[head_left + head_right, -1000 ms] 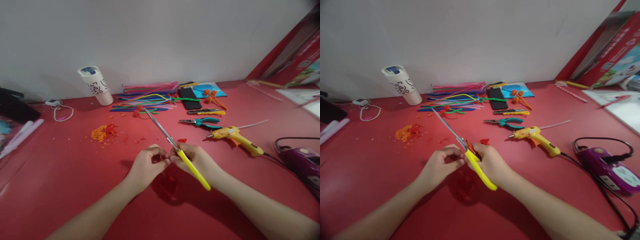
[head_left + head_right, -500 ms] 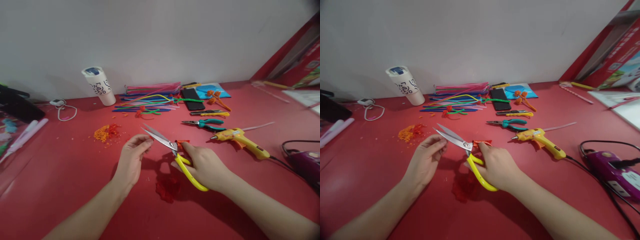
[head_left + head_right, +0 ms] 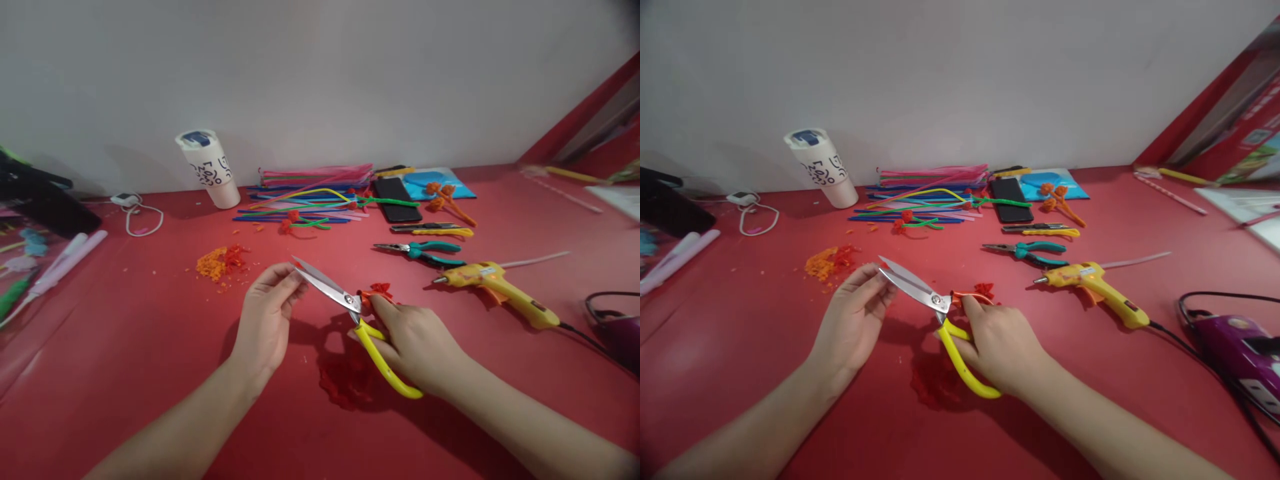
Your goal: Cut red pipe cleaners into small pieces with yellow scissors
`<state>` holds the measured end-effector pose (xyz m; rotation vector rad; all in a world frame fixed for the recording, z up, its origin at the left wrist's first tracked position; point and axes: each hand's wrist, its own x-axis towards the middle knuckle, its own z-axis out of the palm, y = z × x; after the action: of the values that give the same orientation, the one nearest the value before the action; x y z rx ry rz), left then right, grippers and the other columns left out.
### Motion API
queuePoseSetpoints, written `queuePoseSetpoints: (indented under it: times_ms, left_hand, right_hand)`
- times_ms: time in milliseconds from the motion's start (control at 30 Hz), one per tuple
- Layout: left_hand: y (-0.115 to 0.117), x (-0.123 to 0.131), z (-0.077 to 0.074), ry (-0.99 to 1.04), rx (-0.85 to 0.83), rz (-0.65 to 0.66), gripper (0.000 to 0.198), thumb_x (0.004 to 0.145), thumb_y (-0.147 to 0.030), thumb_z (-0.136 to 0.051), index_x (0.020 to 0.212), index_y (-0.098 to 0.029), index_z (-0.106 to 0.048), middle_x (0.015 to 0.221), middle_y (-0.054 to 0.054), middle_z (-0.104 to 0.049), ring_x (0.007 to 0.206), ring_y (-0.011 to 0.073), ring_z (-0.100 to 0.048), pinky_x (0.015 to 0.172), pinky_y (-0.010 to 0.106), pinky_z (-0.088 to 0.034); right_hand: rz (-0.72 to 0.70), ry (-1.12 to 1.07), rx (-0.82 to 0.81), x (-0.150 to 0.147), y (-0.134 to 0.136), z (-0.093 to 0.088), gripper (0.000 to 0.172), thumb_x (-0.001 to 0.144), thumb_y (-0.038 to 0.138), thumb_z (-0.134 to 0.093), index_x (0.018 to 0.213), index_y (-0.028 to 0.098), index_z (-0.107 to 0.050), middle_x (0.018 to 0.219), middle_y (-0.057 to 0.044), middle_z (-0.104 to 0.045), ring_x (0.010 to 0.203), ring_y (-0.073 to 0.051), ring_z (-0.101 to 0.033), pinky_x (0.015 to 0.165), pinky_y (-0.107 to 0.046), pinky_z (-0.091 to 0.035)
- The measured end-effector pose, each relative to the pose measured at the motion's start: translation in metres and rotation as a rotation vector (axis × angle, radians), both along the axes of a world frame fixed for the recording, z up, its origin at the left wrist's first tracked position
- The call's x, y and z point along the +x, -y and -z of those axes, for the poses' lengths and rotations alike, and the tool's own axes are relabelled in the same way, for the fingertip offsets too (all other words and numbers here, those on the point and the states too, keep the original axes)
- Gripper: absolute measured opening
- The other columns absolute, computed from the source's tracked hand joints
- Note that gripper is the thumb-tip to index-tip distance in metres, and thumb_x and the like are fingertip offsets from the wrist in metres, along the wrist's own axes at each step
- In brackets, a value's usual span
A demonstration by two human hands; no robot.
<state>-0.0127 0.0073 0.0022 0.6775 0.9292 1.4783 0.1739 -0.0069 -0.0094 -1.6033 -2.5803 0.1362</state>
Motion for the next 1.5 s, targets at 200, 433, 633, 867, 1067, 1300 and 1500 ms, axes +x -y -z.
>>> queuePoseSetpoints:
  times_ms: [200,433,633,867,1067,1300,1500]
  left_hand:
    - [0.0,0.001,-0.001,0.013,-0.006,0.006,0.004,0.067,-0.014,-0.059,0.068,-0.018,-0.06,0.067,-0.004,-0.057,0.063,0.0046,-0.051,0.067,0.018,-0.04]
    - [0.001,0.002,-0.001,0.011,-0.019,-0.011,0.004,0.065,-0.015,-0.06,0.068,-0.018,-0.06,0.068,-0.003,-0.057,0.062,0.0059,-0.052,0.066,0.02,-0.041]
    - [0.0,0.002,-0.002,0.029,-0.018,-0.009,0.005,0.065,-0.013,-0.06,0.068,-0.017,-0.061,0.069,-0.003,-0.058,0.064,0.0056,-0.053,0.066,0.019,-0.042]
    - [0.0,0.002,-0.003,0.021,-0.018,-0.013,0.005,0.065,-0.014,-0.06,0.069,-0.018,-0.062,0.069,-0.003,-0.059,0.065,0.0058,-0.053,0.067,0.02,-0.041]
    - [0.0,0.001,-0.002,0.01,-0.021,-0.011,0.004,0.065,-0.015,-0.061,0.069,-0.017,-0.061,0.068,-0.002,-0.059,0.063,0.0059,-0.053,0.064,0.018,-0.041]
    - [0.004,0.006,0.001,0.039,-0.12,0.192,0.004,0.067,-0.016,-0.06,0.07,-0.013,-0.06,0.065,0.0,-0.057,0.06,0.0058,-0.052,0.06,0.017,-0.04]
    - [0.011,0.015,0.003,-0.077,-0.205,0.521,0.006,0.069,-0.017,-0.057,0.071,-0.012,-0.06,0.063,0.002,-0.058,0.057,0.0069,-0.051,0.056,0.019,-0.038]
  right_hand:
    - [-0.011,-0.008,0.029,0.0,0.0,0.001,0.042,0.08,0.053,-0.026,0.078,0.017,-0.046,0.054,-0.003,-0.057,0.045,-0.016,-0.052,0.044,-0.025,-0.016]
    - [-0.01,0.002,0.035,0.0,0.001,0.002,0.042,0.08,0.054,-0.026,0.075,0.017,-0.045,0.052,-0.003,-0.056,0.044,-0.015,-0.051,0.043,-0.025,-0.015]
    - [-0.017,0.021,0.051,0.001,0.001,0.003,0.042,0.08,0.055,-0.025,0.071,0.018,-0.043,0.051,-0.002,-0.055,0.043,-0.015,-0.05,0.043,-0.025,-0.014]
    - [-0.011,0.034,0.086,0.002,0.001,0.005,0.042,0.079,0.055,-0.024,0.067,0.019,-0.042,0.045,-0.001,-0.051,0.039,-0.014,-0.047,0.042,-0.024,-0.013]
    - [0.053,-0.02,0.019,0.001,-0.002,0.0,0.038,0.078,0.053,-0.029,0.065,0.02,-0.042,0.044,0.0,-0.048,0.039,-0.013,-0.045,0.041,-0.023,-0.015]
    - [0.153,-0.301,-0.205,-0.004,-0.003,-0.013,0.03,0.075,0.05,-0.038,0.07,0.021,-0.041,0.053,0.001,-0.051,0.045,-0.012,-0.045,0.043,-0.022,-0.023]
    - [0.219,-0.847,-0.447,-0.011,0.0,-0.019,0.015,0.074,0.033,-0.04,0.073,0.019,-0.045,0.052,0.006,-0.04,0.044,-0.007,-0.036,0.041,-0.018,-0.029]
